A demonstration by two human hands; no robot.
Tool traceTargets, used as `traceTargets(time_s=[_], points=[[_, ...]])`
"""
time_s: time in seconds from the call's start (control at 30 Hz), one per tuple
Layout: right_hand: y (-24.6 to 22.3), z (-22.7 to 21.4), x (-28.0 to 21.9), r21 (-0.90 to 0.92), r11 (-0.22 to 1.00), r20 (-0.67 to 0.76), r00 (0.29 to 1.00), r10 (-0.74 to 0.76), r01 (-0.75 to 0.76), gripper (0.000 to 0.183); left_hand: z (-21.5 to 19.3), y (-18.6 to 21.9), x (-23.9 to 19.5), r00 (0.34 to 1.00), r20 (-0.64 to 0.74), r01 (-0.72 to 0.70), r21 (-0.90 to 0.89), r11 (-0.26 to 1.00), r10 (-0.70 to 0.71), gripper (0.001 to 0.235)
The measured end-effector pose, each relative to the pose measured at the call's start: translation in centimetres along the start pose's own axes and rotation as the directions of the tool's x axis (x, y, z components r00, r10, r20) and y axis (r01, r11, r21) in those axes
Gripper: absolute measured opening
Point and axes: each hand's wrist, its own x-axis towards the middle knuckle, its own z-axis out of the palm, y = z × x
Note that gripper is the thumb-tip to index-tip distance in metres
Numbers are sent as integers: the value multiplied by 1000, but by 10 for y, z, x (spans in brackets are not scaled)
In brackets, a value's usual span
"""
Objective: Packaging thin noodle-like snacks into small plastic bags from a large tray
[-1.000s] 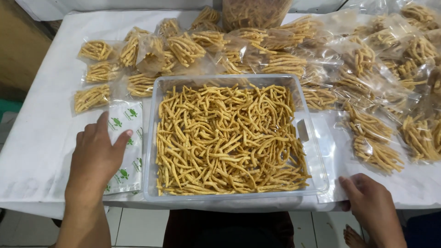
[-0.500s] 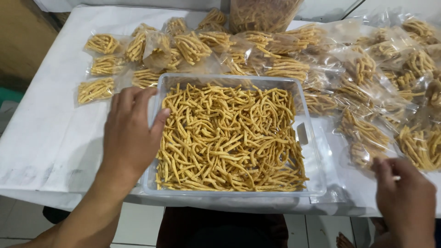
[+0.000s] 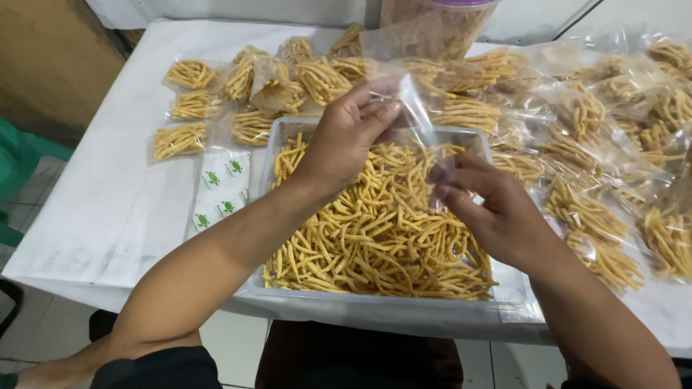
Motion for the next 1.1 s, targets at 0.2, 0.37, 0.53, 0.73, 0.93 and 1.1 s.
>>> traceTargets(time_s=[0.2, 0.37, 0.53, 0.73, 0.93, 1.1], points=[[1, 3, 19, -32, 981, 78, 978, 193, -191, 39, -17, -17, 7, 944, 138, -310, 53, 949, 300, 29], [3, -8, 37, -184, 971, -290, 935, -204, 154, 16, -17, -8, -4, 919, 253, -392, 493, 776, 303, 36], [-15, -15, 48, -317, 942, -69, 988, -135, 107, 5, -28, 4, -2, 624, 442, -734, 615, 289, 644, 11], [-23, -22, 56, -459, 826, 159, 945, -286, 327, 13, -31, -5, 2, 607, 491, -748, 618, 242, 625, 12], [-32, -25, 54, -487, 821, 151, 955, -256, 297, 11, -26, 2, -2, 622, 492, -732, 643, 227, 609, 23], [-34, -28, 51, -523, 818, 108, 970, -218, 241, 11, -23, 7, -2, 564, 508, -768, 611, 189, 652, 9]])
